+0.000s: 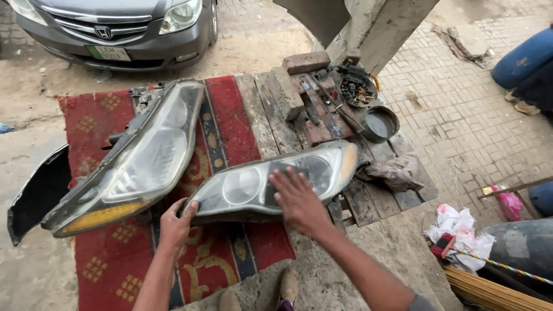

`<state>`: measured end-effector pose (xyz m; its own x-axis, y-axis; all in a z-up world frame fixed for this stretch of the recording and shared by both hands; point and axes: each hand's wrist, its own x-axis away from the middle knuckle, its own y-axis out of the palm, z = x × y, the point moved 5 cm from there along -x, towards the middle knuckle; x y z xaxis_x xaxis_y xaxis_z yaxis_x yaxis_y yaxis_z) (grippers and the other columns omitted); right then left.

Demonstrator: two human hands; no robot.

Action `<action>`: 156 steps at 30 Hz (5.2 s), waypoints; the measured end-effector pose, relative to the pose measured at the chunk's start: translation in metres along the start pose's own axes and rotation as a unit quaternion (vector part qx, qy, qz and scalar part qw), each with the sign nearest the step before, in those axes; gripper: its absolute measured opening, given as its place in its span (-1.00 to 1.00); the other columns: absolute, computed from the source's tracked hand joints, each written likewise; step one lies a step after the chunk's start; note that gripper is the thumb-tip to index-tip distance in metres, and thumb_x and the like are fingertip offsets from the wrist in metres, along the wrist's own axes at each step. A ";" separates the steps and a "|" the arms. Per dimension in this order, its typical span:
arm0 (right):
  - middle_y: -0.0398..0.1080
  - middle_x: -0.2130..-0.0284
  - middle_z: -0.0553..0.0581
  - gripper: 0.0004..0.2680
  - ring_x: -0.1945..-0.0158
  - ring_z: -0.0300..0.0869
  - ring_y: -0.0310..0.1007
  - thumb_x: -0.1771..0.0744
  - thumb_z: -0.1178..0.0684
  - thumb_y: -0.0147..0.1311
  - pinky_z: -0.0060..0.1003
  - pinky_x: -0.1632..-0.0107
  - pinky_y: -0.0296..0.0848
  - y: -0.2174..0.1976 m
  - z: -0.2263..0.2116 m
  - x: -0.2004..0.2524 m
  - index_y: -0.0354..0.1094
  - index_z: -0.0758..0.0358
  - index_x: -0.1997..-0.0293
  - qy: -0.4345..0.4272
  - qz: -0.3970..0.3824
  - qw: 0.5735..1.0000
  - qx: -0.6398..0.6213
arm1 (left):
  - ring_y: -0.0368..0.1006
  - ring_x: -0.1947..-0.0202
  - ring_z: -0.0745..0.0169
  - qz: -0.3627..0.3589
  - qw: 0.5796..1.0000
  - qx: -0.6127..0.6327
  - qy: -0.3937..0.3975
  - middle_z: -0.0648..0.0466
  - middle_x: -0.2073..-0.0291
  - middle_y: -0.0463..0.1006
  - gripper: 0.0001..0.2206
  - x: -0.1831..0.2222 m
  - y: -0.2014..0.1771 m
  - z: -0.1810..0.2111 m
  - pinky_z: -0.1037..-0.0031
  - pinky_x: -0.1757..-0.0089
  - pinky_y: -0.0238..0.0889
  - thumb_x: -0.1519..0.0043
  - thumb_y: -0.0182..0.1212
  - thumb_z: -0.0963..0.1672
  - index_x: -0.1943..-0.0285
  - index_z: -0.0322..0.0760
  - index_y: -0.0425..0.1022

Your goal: Manually sanding a car headlight lens with sandpaper on a workbench to restore clarity.

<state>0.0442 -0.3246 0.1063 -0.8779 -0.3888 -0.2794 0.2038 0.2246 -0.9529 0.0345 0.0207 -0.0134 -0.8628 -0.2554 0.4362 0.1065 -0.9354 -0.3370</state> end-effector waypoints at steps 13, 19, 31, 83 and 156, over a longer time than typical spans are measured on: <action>-0.02 -0.13 0.04 -0.78 -0.14 -0.10 -0.17 -0.43 -0.02 -0.47 -0.16 -0.02 -0.09 -0.061 0.022 -0.011 -0.07 0.10 -0.20 0.150 -0.096 0.979 -0.097 | 0.32 -0.31 0.02 0.000 0.999 0.010 -0.036 -0.11 -0.29 0.45 -0.29 0.028 -0.006 0.044 0.19 -0.19 0.21 -0.07 0.25 0.13 -0.38 -0.27 0.43; 0.10 -0.45 0.05 -0.63 -0.47 0.19 0.00 -0.46 -0.08 -0.26 0.21 -0.40 -0.03 0.019 0.062 0.024 0.11 0.00 -0.50 0.134 0.046 0.989 0.050 | 0.30 -0.25 -0.37 -0.012 0.999 0.034 -0.017 -0.37 -0.23 0.37 -0.39 0.013 -0.004 0.024 -0.13 -0.17 0.20 -0.30 0.29 0.11 -0.44 -0.26 0.38; 0.00 -0.49 0.05 -0.63 -0.55 0.12 -0.20 -0.47 -0.02 -0.29 0.04 -0.47 -0.24 -0.011 0.004 0.045 0.03 0.05 -0.52 0.035 0.094 0.990 0.097 | 0.26 -0.28 -0.44 -0.028 0.998 0.051 -0.015 -0.42 -0.24 0.33 -0.40 0.018 -0.004 0.030 -0.21 -0.18 0.18 -0.33 0.26 0.08 -0.45 -0.34 0.33; 0.51 0.18 -0.04 -0.96 0.23 -0.23 0.48 -0.34 0.11 0.16 -0.46 0.28 0.51 -0.105 -0.078 -0.080 0.50 0.02 0.24 0.294 -0.158 0.921 -0.202 | 0.39 -0.22 0.12 0.007 0.999 0.050 -0.018 -0.06 -0.21 0.51 -0.35 0.022 -0.006 0.022 0.31 -0.13 0.25 -0.08 0.30 0.11 -0.33 -0.22 0.47; -0.19 -0.54 0.07 -0.54 -0.59 -0.14 -0.32 -0.42 -0.14 -0.38 -0.16 -0.51 -0.30 0.059 0.265 0.030 -0.11 0.11 -0.54 0.431 -0.039 0.814 -0.386 | 0.22 -0.38 0.06 0.057 0.987 0.118 -0.092 -0.10 -0.35 0.40 -0.57 0.057 0.014 0.076 0.22 -0.28 0.06 -0.25 0.15 -0.09 -0.35 -0.13 0.46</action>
<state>0.1441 -0.5600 0.0107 -0.9208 0.2688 0.2826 0.0919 0.8538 -0.5124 0.0248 -0.0250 0.0703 -0.7362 -0.3817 0.5588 0.3287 -0.9235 -0.1978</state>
